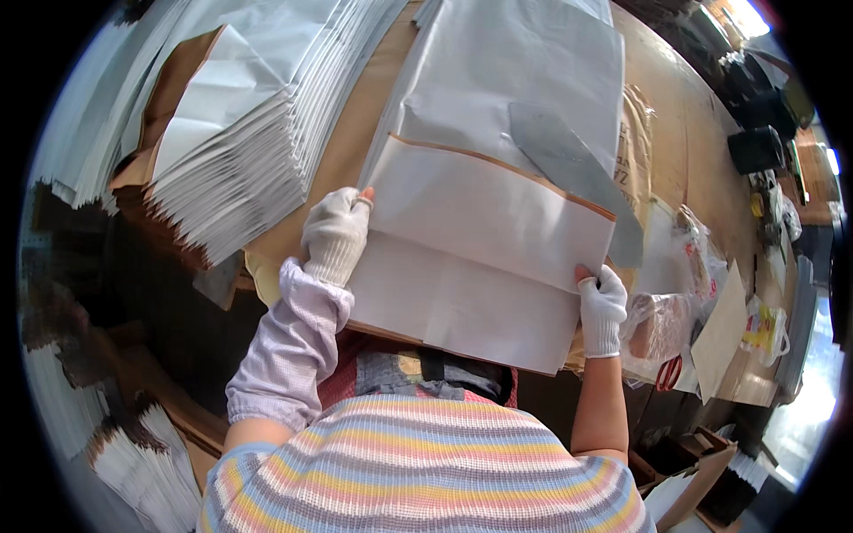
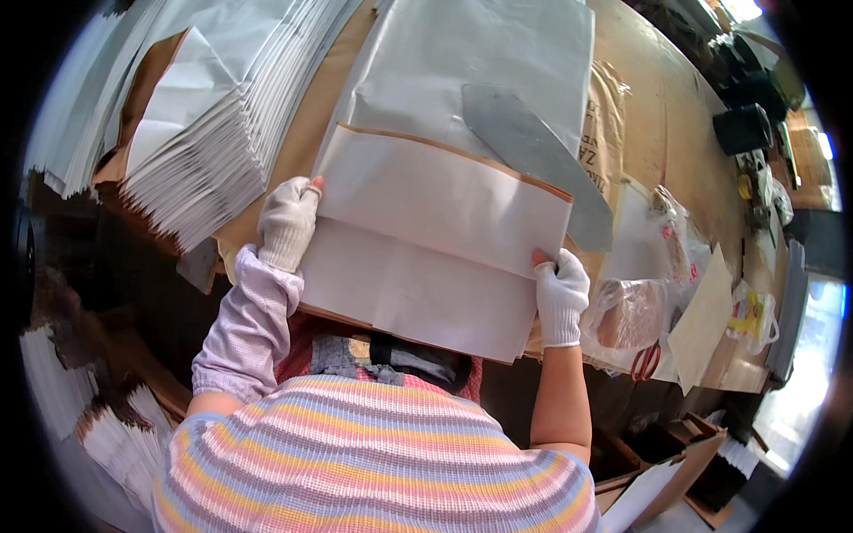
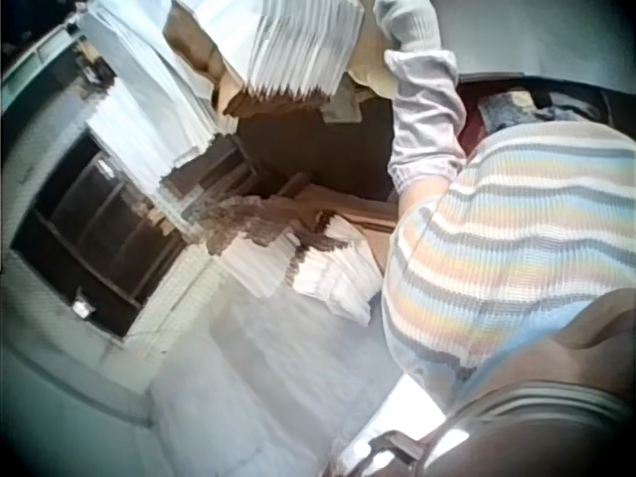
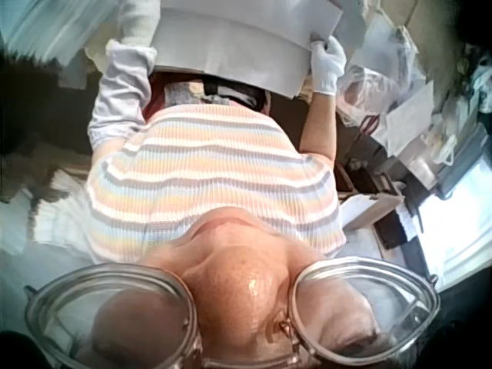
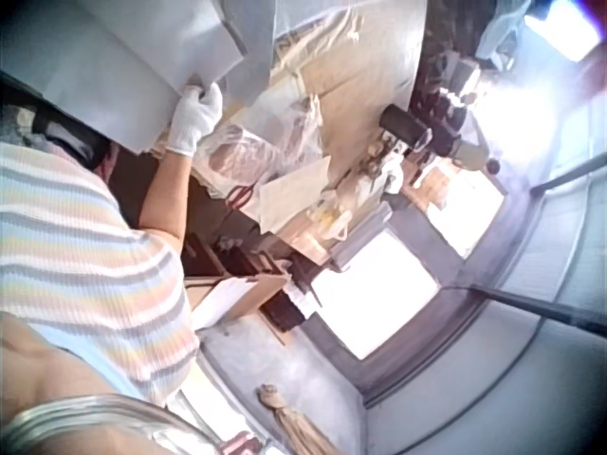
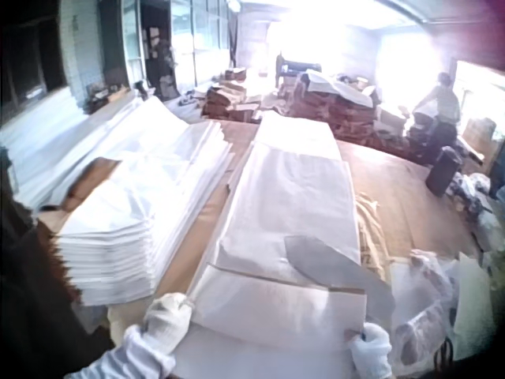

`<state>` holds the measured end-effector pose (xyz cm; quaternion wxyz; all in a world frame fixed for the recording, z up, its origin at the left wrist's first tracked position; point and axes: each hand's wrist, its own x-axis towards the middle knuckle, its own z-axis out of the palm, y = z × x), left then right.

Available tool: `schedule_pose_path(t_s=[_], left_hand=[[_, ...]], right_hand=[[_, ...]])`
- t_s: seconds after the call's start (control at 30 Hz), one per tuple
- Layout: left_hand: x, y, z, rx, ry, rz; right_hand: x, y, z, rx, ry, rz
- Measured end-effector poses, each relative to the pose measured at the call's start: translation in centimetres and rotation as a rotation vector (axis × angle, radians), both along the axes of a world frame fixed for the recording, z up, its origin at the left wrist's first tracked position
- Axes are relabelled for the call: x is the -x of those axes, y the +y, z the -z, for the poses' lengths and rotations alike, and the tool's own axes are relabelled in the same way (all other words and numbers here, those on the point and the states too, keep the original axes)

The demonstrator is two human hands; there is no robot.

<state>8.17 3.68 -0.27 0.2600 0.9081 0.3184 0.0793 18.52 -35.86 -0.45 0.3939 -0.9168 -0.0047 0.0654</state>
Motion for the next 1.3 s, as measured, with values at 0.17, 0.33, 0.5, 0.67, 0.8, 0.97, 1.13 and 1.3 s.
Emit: schedule_pose_path(t_s=[0.17,0.33,0.5,0.67,0.8,0.97,1.13,1.3], left_hand=[[0.4,-0.4,0.9,-0.270,-0.032,0.044],[-0.9,-0.4,0.5,-0.296,0.160,0.031],[-2.0,-0.7,-0.8,-0.250,0.345,0.007],[-2.4,-0.5,-2.1,-0.300,0.454,0.088],[-3.5,-2.6,-4.5,-1.061,0.280,0.379],[-4.8,-9.6,-4.2,-0.487,0.289,0.958],[-0.4,-2.4,1.0,-0.636,0.159,0.557],[0.7,3.0,0.7,-0.516,0.170,0.489]], right_hand=[[0.0,0.7,0.2,0.134,-0.103,-0.005],[0.6,1.2,0.7,0.251,-0.260,-0.067],[-0.1,1.6,2.0,0.437,-0.842,-0.210],[-1.4,6.6,0.2,0.511,-0.681,-0.752],[-2.0,7.3,0.7,0.463,-0.602,-0.754],[-1.7,8.2,0.6,0.445,-0.654,-0.721],[-1.7,8.0,0.7,0.457,-0.630,-0.759],[-1.9,7.5,1.1,0.504,-0.638,-0.748]])
